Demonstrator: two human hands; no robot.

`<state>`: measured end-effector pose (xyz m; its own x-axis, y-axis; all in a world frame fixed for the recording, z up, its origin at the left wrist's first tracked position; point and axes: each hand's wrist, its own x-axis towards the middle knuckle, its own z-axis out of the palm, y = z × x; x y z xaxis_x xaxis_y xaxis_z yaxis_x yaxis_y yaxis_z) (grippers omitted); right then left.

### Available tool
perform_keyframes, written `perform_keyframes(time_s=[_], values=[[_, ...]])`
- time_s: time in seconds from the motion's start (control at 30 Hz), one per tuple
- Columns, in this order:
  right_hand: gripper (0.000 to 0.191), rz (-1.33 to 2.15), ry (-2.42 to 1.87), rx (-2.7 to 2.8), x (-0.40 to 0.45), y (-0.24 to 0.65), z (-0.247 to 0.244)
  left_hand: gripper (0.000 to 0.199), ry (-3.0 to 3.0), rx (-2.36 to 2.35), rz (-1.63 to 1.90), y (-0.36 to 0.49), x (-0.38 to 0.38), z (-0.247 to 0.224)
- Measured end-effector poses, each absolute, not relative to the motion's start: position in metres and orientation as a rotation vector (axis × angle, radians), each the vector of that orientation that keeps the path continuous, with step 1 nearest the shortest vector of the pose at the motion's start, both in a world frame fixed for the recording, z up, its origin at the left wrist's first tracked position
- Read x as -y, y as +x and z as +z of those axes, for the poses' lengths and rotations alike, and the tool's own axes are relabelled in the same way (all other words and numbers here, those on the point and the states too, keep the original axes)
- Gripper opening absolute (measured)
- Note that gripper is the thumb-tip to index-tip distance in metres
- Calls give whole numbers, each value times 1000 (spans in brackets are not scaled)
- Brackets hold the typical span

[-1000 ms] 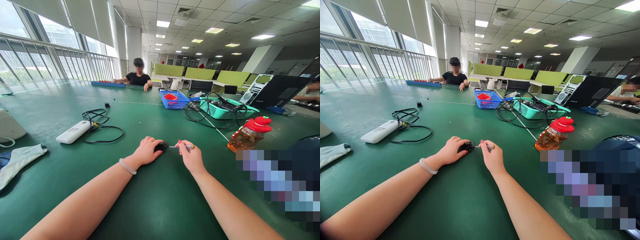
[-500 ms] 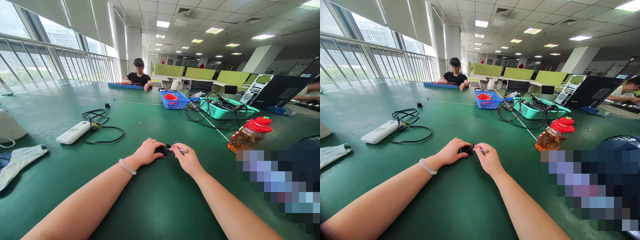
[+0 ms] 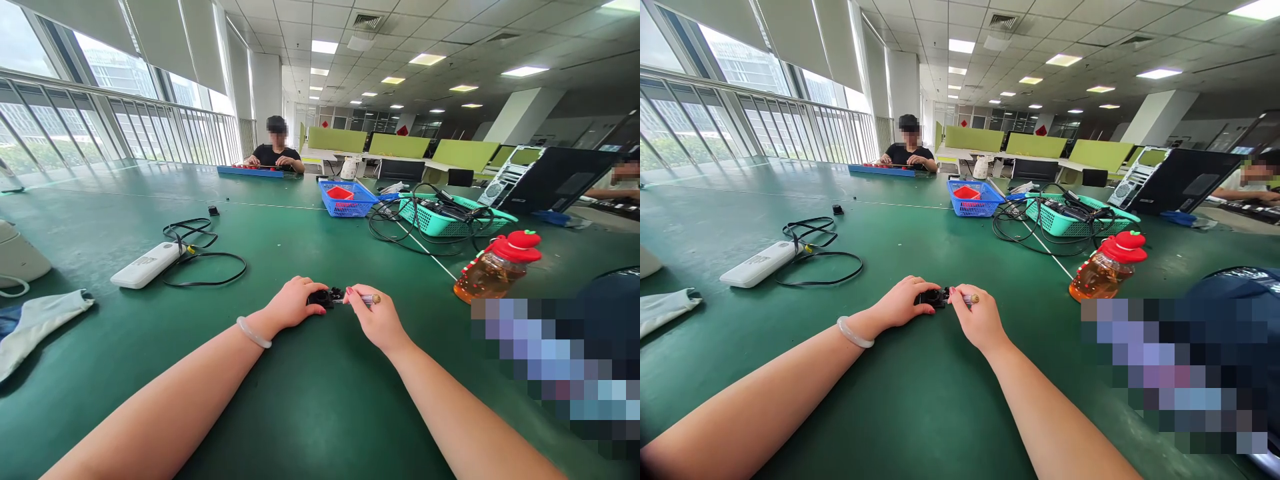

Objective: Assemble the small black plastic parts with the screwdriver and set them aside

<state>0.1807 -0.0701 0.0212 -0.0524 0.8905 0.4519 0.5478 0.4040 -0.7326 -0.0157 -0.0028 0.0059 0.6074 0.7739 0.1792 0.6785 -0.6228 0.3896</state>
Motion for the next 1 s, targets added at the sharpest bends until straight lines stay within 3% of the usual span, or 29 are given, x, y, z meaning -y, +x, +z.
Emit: perform_keyframes(time_s=[0.3,0.57,1.0], values=[[28,529,-1123,1919,71,175,16,52,2529,-1150,452,-17,0,5],[34,431,-1172,1705,71,181,18,42,2539,-1118,490,-16,3,5],[34,570,-1124,1640,67,182,13,38,2553,-1020,702,-14,5,4]])
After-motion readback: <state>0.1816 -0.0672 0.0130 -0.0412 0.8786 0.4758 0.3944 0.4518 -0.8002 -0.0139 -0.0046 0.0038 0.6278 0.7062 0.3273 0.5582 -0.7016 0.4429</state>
